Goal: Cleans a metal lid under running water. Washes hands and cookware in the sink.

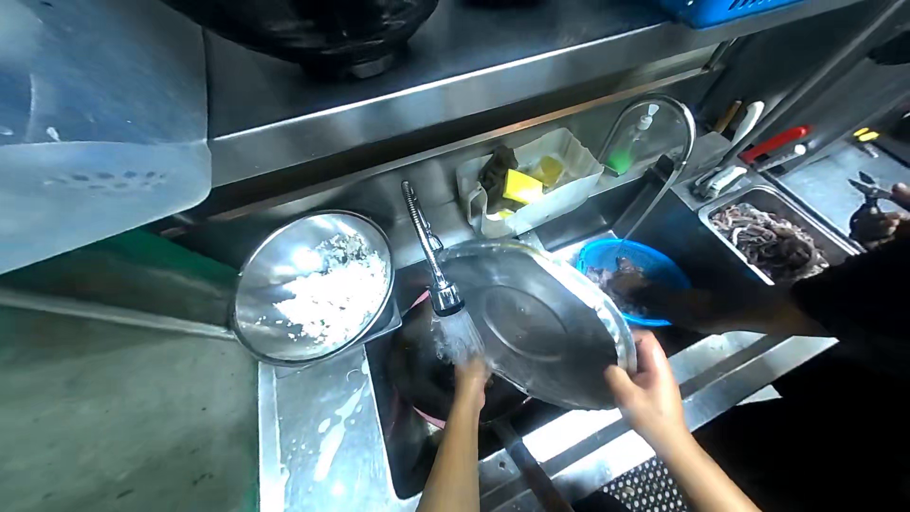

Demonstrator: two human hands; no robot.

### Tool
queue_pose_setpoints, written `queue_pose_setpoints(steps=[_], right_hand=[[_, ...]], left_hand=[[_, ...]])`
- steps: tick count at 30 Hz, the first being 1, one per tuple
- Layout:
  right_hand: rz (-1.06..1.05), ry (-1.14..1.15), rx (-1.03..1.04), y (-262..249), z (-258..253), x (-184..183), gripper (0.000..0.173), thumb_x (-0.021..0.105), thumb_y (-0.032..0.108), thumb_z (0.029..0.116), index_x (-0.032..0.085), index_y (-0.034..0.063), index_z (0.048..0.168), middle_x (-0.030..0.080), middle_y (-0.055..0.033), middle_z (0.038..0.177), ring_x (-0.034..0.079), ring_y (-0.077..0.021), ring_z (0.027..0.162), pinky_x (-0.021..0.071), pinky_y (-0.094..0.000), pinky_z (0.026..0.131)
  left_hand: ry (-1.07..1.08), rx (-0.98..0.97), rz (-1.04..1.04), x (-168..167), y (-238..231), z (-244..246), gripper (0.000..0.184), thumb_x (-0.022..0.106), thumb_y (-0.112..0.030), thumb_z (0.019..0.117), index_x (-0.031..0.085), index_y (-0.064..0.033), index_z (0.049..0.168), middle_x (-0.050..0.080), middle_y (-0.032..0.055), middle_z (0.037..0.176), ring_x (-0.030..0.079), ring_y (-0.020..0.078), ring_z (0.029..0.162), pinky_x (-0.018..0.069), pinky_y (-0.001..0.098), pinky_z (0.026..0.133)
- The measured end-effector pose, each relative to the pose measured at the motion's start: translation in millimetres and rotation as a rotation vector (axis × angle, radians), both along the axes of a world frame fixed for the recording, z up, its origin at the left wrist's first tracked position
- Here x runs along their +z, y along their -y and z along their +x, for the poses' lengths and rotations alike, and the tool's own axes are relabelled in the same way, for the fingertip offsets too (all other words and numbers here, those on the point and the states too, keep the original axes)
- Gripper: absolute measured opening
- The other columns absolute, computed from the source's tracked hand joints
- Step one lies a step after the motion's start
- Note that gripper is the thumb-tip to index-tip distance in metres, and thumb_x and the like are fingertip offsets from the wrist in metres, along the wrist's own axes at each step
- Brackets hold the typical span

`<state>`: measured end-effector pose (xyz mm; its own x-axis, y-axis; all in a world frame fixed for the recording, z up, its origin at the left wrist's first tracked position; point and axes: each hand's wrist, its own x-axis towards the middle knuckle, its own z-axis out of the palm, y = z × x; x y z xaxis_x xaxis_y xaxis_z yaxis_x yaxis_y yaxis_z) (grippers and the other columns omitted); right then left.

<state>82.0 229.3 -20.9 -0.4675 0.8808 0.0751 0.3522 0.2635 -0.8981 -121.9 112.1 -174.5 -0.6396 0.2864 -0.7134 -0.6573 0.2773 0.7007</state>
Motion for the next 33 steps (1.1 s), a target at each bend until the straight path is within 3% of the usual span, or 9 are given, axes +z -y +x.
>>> queue_pose_setpoints(steps=[3,6,8,10,16,20,24,29,33], right_hand=[[0.226,0.003,0.003,20,0,-16,0.034,0.06,0.005,0.0749,0.06,0.0011,0.109,0.07,-0.0061,0.105,0.067,-0.0051,0.086,0.0571,-0.0228,0.069],[0.383,0.004,0.091,36,-10,-50,0.029,0.061,0.0,0.08,0.062,-0.003,0.109,0.071,-0.0157,0.119,0.07,-0.0189,0.107,0.0602,-0.0333,0.088],[0.452,0.036,0.166,50,-20,-77,0.024,0.061,0.001,0.0852,0.065,-0.0016,0.109,0.069,-0.0171,0.124,0.068,-0.026,0.117,0.0576,-0.0408,0.099],[0.582,0.095,0.215,59,-31,-104,0.019,0.06,0.004,0.0869,0.066,0.0022,0.105,0.07,-0.0164,0.123,0.067,-0.0285,0.12,0.0561,-0.043,0.102],[0.708,0.275,0.435,62,-41,-150,0.027,0.065,0.007,0.0899,0.07,0.0087,0.116,0.066,-0.0179,0.132,0.062,-0.0326,0.127,0.0529,-0.0459,0.107],[0.641,0.332,0.594,65,-30,-156,0.038,0.073,0.025,0.0885,0.068,0.0097,0.123,0.061,-0.0196,0.14,0.057,-0.0332,0.135,0.0489,-0.0452,0.112],[0.437,0.325,0.733,59,-19,-155,0.045,0.056,0.048,0.1026,0.067,0.0127,0.128,0.055,-0.013,0.149,0.049,-0.0253,0.143,0.0422,-0.0412,0.118],[0.234,0.33,0.521,42,-44,-132,0.042,0.051,0.038,0.105,0.065,0.0086,0.132,0.054,-0.0153,0.149,0.052,-0.0282,0.139,0.0439,-0.0422,0.116],[0.068,0.559,0.352,14,-90,-116,0.058,0.045,0.051,0.1038,0.054,0.0137,0.148,0.044,-0.0211,0.156,0.049,-0.038,0.138,0.0425,-0.0518,0.114]], left_hand=[[0.049,-0.002,0.123,15,-2,2,0.049,0.055,-0.027,0.1076,0.047,0.0029,0.145,0.056,0.024,0.141,0.06,0.0337,0.124,0.0516,0.0482,0.103],[0.158,0.0,0.388,46,-1,-1,0.054,0.03,-0.042,0.1125,0.046,-0.0043,0.149,0.06,0.0188,0.138,0.064,0.0312,0.118,0.0541,0.0474,0.098],[0.216,0.004,0.542,77,-4,-6,0.069,0.016,-0.059,0.1081,0.04,-0.01,0.151,0.062,0.0179,0.132,0.066,0.0322,0.112,0.0562,0.0513,0.093],[0.235,0.076,0.591,96,-7,-15,0.074,0.019,-0.07,0.103,0.045,-0.0165,0.148,0.066,0.0141,0.129,0.066,0.03,0.113,0.0558,0.053,0.093],[0.237,0.21,0.438,82,2,-38,0.05,0.036,-0.044,0.1104,0.051,-0.0079,0.141,0.067,0.0186,0.124,0.068,0.0323,0.111,0.0572,0.0534,0.093],[0.188,0.239,0.378,74,10,-31,0.041,0.042,-0.031,0.1109,0.052,-0.0015,0.138,0.067,0.0207,0.121,0.068,0.0315,0.108,0.0578,0.0507,0.093],[0.118,0.152,0.386,66,26,-22,0.042,0.046,-0.027,0.1103,0.047,-0.0016,0.144,0.066,0.022,0.125,0.068,0.0323,0.111,0.058,0.0514,0.095],[0.108,0.047,0.649,62,65,-1,0.056,0.05,-0.008,0.104,0.027,-0.0058,0.156,0.059,0.0246,0.135,0.065,0.0348,0.117,0.0561,0.0532,0.098],[0.195,0.136,0.779,63,81,34,0.072,0.061,-0.001,0.0896,0.028,-0.0077,0.153,0.061,0.0222,0.131,0.066,0.0335,0.114,0.0562,0.0539,0.096]])
